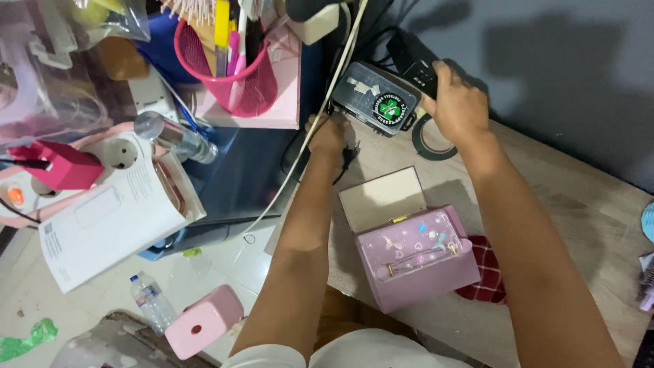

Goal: The person is organizing various items on a desk, wiping the surface with a red cloth, and using a small tool to clean hair out of a hairbrush.

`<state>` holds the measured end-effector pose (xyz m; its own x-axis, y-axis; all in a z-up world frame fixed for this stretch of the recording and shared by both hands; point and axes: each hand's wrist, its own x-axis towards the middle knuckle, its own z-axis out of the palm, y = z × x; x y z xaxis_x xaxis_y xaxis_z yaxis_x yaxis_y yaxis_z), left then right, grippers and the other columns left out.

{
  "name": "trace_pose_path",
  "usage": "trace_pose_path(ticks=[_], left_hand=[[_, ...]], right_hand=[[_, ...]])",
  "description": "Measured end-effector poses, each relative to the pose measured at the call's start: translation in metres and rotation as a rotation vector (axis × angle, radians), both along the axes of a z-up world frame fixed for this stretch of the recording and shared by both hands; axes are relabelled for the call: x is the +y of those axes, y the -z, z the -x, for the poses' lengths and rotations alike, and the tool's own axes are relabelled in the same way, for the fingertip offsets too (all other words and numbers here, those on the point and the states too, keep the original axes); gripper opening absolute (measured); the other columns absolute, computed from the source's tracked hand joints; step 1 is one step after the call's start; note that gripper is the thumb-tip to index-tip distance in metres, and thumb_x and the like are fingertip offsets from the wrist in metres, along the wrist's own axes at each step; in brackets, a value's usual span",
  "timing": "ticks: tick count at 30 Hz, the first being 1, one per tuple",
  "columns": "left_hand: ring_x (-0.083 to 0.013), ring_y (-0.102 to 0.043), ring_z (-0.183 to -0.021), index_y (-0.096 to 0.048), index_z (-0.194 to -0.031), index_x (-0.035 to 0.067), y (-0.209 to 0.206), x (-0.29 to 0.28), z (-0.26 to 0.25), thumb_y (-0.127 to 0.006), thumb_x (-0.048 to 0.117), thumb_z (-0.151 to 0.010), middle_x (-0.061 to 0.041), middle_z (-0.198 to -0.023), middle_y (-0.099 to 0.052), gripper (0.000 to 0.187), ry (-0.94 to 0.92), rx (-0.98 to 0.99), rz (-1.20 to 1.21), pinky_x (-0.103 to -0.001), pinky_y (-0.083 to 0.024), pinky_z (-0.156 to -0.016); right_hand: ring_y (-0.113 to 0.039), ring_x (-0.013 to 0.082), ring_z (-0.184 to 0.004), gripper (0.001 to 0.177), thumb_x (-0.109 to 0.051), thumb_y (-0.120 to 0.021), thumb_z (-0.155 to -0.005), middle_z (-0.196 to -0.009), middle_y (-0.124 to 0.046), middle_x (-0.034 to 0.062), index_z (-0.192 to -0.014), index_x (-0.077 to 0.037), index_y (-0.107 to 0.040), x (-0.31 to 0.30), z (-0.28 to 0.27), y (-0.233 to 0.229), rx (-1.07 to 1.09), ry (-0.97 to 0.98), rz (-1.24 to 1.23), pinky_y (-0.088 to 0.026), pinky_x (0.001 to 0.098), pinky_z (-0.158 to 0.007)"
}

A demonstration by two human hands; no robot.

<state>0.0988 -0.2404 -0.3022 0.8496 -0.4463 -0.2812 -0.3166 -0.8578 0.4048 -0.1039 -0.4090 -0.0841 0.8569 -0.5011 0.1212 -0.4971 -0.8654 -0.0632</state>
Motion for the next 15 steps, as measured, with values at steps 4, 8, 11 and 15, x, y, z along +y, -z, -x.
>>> trace_pose_path(ticks=[4,8,11,15], left_hand=[[-0.037,-0.053,-0.106,-0.076,-0.104,0.029,-0.015,0.015,0.0,-0.047,0.033,-0.095,-0.015,-0.114,-0.065,0.031,0.207,-0.092,-0.023,-0.047,-0.043,-0.092],[-0.0349,-0.064,-0.106,-0.058,-0.12,0.0,0.009,0.013,-0.012,-0.061,0.038,-0.097,-0.018,-0.108,-0.058,0.045,0.04,-0.035,0.053,-0.047,-0.056,-0.09],[-0.0335,-0.063,-0.11,-0.058,-0.122,0.001,0.018,0.011,-0.013,-0.059,0.039,-0.099,-0.018,-0.113,-0.058,0.044,0.094,-0.051,-0.031,-0.043,-0.055,-0.095],[-0.0347,-0.061,-0.113,-0.059,-0.125,0.001,-0.008,0.022,-0.001,-0.06,0.032,-0.1,-0.02,-0.117,-0.058,0.041,0.125,-0.026,0.036,-0.044,-0.051,-0.099]], right_hand=[[-0.072,0.0404,-0.063,0.06,-0.047,-0.07,-0.098,-0.096,-0.072,0.0171,-0.131,-0.002,-0.047,-0.012,0.001,0.022,0.204,0.004,0.18,-0.052,0.0494,-0.044],[-0.075,0.0459,-0.073,0.055,-0.037,-0.069,-0.093,-0.089,-0.074,0.0268,-0.133,-0.003,-0.052,-0.037,-0.016,0.065,0.405,0.152,0.02,-0.059,0.061,-0.057],[-0.075,0.0466,-0.077,0.041,-0.028,-0.065,-0.094,-0.092,-0.076,0.0262,-0.126,-0.005,-0.057,-0.046,-0.035,0.106,0.456,0.198,0.017,-0.058,0.0612,-0.06],[-0.074,0.05,-0.089,0.048,-0.023,-0.058,-0.096,-0.101,-0.076,0.0286,-0.139,-0.003,-0.055,-0.034,-0.021,0.041,0.515,0.219,-0.046,-0.058,0.0636,-0.068]])
